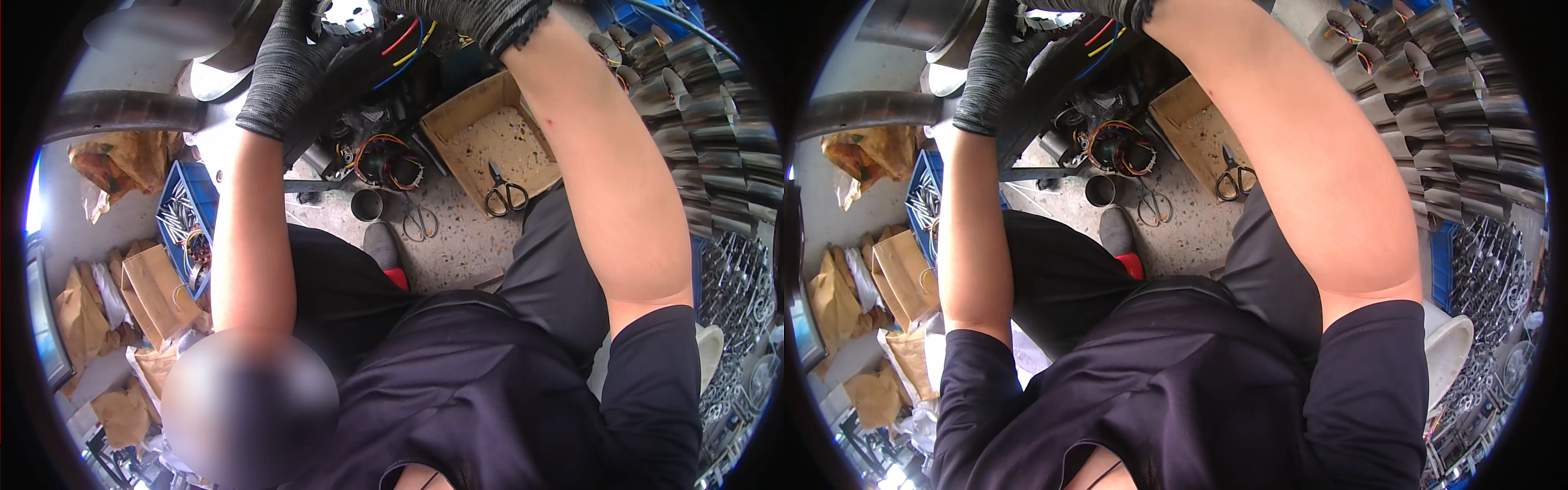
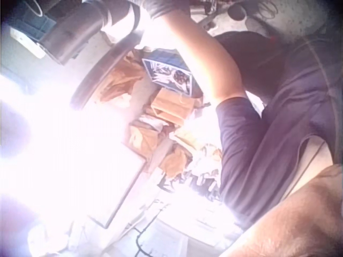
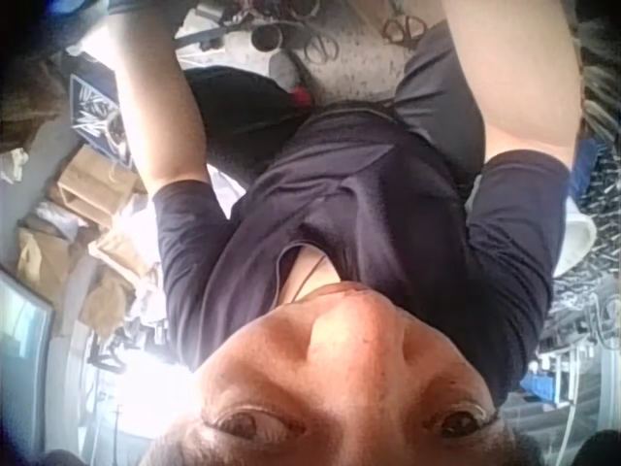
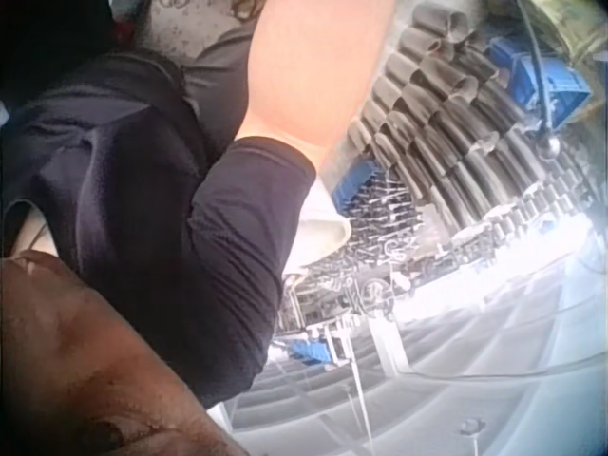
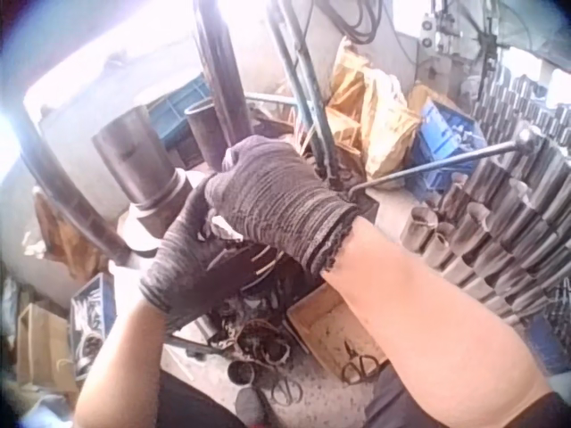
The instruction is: Assemble electrical motor stator components and press them into metal casings using a hydraulic press.
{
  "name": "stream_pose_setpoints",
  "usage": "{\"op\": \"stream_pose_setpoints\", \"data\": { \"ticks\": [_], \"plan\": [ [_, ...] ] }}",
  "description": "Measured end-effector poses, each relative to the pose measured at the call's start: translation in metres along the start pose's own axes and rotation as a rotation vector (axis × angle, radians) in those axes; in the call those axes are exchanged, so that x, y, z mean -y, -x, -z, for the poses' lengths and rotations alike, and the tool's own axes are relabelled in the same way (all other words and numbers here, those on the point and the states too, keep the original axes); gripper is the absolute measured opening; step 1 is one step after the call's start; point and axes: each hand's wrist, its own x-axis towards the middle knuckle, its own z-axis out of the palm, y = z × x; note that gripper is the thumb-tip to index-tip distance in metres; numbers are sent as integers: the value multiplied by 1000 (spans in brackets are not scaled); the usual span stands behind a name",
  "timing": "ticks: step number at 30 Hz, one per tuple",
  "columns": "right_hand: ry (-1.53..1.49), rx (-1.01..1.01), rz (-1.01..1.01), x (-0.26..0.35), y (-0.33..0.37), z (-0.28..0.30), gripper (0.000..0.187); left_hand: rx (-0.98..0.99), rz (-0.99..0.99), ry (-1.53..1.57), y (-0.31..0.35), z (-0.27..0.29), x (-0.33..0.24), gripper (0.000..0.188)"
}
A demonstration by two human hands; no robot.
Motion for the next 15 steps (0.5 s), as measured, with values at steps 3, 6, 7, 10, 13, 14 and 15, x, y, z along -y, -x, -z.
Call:
{"op": "stream_pose_setpoints", "data": {
  "ticks": [3, 6, 7, 10, 13, 14, 15],
  "plan": [
    [-370, -39, -342, -1, -3, -7, 22, -71, 12, -53, -4, -2, 3, 85],
    [-353, -133, -283, 2, 2, -21, 24, -96, 17, -214, -2, -10, -4, 87],
    [-577, -152, -447, 6, 4, -19, 24, -95, 19, -212, -2, -10, -4, 87],
    [-624, -51, -444, 16, 1, -11, 25, -50, -54, -273, 4, 0, -7, 91],
    [-573, 77, -511, 11, -4, -10, 25, -34, -97, -300, -3, -1, -2, 94],
    [-408, 157, -467, 7, -10, -9, 22, -37, -99, -271, -6, -5, -1, 96],
    [-406, 160, -474, 4, -6, -12, 22, -45, -98, -248, -8, -7, 0, 98]
  ]
}}
